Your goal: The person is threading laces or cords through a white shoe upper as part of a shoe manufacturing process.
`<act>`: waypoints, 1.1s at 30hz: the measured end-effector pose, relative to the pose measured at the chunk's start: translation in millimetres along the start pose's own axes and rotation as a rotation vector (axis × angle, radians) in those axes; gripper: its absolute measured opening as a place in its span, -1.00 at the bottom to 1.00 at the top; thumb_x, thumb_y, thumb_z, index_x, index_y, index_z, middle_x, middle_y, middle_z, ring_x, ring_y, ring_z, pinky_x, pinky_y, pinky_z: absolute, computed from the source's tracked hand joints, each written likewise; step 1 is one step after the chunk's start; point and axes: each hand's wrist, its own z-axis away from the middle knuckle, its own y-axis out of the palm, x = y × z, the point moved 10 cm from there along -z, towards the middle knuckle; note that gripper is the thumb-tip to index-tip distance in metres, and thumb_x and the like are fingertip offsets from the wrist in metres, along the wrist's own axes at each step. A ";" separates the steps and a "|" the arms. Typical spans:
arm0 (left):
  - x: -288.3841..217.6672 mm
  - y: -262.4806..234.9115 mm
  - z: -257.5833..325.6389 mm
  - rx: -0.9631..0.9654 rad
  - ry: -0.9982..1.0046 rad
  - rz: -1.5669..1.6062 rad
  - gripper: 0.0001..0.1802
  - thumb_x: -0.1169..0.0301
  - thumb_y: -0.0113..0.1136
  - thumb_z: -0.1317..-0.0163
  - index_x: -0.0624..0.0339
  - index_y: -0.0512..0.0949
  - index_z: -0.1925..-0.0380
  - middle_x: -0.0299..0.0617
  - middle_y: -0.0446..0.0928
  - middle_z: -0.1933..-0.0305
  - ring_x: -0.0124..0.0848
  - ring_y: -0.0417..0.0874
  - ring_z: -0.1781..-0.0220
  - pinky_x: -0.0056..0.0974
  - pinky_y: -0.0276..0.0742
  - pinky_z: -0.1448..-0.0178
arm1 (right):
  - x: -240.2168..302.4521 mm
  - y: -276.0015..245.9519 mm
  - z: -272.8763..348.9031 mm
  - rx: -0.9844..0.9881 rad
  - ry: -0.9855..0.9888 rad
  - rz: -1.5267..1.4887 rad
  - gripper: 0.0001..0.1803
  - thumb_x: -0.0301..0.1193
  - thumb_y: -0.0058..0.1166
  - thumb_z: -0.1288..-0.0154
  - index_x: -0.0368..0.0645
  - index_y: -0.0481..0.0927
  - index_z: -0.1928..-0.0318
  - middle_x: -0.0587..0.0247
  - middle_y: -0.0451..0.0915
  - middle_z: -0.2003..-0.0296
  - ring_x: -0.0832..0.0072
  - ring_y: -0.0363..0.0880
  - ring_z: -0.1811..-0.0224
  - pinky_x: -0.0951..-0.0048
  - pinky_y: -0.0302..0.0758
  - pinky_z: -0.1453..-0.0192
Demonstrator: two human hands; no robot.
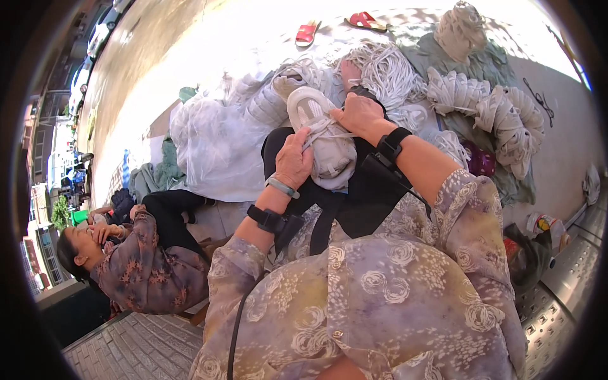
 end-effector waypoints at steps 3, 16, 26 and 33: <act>-14.6 -3.1 -2.7 0.017 0.053 -0.031 -0.58 0.48 0.01 -0.01 0.15 0.37 0.03 -0.03 0.44 0.21 -0.08 0.50 0.18 -0.17 0.43 0.09 | -7.8 -1.4 -5.1 -0.079 0.015 -0.076 -0.41 -0.18 0.12 0.00 -0.41 0.36 0.08 -0.10 0.56 0.34 0.20 0.58 0.26 0.29 0.47 0.23; -2.5 -1.3 -19.5 -0.071 -0.103 -0.121 -0.85 0.41 -0.03 -0.01 0.11 0.42 0.36 -0.03 0.51 0.40 -0.03 0.53 0.32 -0.11 0.42 0.26 | 19.6 -3.9 0.1 0.204 0.035 -1.410 -0.78 -0.44 0.11 -0.09 -0.19 0.47 0.22 0.36 0.48 0.54 0.71 0.38 0.59 0.67 0.35 0.53; 11.0 4.4 -23.9 -0.008 -0.176 -0.039 -0.85 0.37 -0.04 -0.05 0.15 0.41 0.37 0.00 0.50 0.41 0.00 0.53 0.29 -0.05 0.42 0.22 | 20.6 3.0 70.5 0.373 -0.202 -0.423 -0.79 -0.35 -0.06 -0.04 -0.22 0.54 0.53 0.19 0.48 0.70 0.41 0.52 0.68 0.38 0.45 0.49; 16.0 0.0 -16.1 -0.086 -0.107 0.018 -0.81 0.39 0.06 0.00 0.15 0.38 0.34 -0.10 0.46 0.58 -0.13 0.52 0.49 -0.14 0.41 0.35 | 53.7 -19.1 76.3 0.013 -0.568 0.190 -0.81 -0.30 -0.04 -0.02 -0.13 0.51 0.58 0.07 0.52 0.61 0.17 0.55 0.48 0.24 0.44 0.37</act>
